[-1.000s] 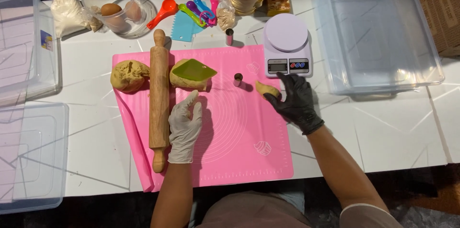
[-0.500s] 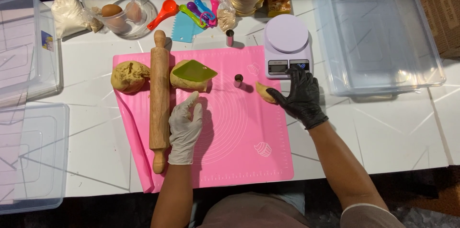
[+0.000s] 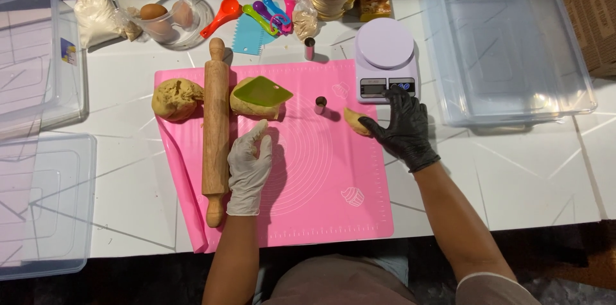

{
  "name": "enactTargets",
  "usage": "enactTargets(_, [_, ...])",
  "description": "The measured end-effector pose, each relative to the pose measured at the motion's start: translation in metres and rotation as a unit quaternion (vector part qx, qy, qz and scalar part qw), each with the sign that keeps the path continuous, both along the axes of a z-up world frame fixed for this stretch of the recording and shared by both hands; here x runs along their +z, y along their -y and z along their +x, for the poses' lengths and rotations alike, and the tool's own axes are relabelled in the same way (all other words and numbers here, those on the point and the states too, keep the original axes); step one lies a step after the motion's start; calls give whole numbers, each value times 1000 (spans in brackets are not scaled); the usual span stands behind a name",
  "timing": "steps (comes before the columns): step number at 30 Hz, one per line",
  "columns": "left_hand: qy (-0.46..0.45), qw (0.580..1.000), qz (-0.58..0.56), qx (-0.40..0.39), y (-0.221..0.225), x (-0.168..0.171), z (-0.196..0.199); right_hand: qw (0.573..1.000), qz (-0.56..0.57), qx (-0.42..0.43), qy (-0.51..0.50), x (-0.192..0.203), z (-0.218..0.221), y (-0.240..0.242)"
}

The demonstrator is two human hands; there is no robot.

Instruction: Portioning and rolling out dough using a scraper, scale, and rolling pin on a silicone mat.

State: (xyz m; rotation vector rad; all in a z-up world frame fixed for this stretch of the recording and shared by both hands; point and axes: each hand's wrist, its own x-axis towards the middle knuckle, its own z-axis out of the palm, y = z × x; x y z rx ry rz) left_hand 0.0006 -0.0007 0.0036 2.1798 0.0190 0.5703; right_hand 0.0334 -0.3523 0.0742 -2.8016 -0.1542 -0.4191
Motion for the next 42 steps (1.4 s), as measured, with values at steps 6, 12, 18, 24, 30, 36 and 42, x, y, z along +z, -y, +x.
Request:
enactTargets(6, [-5, 1000, 0, 6, 2, 5, 1, 1000, 12, 1, 15, -7, 2, 4])
enactTargets(12, [2, 1000, -1, -1, 1, 2, 0, 1000, 3, 1, 10, 1, 5, 2])
enactTargets(18, [-9, 1000, -2, 2, 2, 5, -1, 996, -24, 41, 73, -3, -4, -3])
enactTargets(24, [-17, 1000, -1, -3, 2, 11, -2, 983, -3, 126, 131, -33, -6, -15])
enactTargets(30, [-15, 1000, -5, 6, 1, 1, -1, 964, 179, 133, 146, -33, 34, 15])
enactTargets(36, [-7, 1000, -22, -6, 2, 9, -2, 959, 238, 77, 137, -15, 46, 36])
enactTargets(42, [8, 1000, -17, -5, 2, 8, 0, 952, 251, 66, 163, -20, 82, 47])
